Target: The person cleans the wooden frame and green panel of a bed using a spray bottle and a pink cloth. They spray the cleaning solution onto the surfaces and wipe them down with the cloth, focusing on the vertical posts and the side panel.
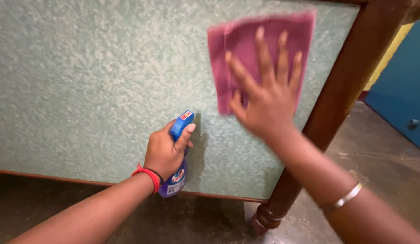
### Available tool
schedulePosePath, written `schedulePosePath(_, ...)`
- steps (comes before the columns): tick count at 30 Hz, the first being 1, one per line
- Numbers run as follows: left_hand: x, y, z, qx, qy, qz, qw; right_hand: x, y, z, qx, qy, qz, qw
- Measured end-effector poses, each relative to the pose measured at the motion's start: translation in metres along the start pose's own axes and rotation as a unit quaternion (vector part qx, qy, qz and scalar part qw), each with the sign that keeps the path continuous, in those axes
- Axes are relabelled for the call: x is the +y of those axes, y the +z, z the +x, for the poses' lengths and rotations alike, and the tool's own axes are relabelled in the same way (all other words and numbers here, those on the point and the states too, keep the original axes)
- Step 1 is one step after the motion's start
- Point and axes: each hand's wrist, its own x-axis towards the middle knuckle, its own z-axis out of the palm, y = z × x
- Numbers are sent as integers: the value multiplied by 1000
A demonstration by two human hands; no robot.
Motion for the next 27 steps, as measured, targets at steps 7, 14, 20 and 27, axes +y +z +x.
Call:
schedulePosePath(7,-3,-9,-4,0,9,10,1000,-60,64,-189,-219,-142,87,961)
schedulePosePath(14,9,-23,4,29,47,6,998,-38,75,-210,-287,-294,128,902)
schedulePosePath(20,29,-31,19,21,62,-22,998,-10,43,-79,-212,-213,39,953)
schedulePosePath(27,66,-30,42,28,9,-101,994,71,-35,9,-17,-76,-90,993)
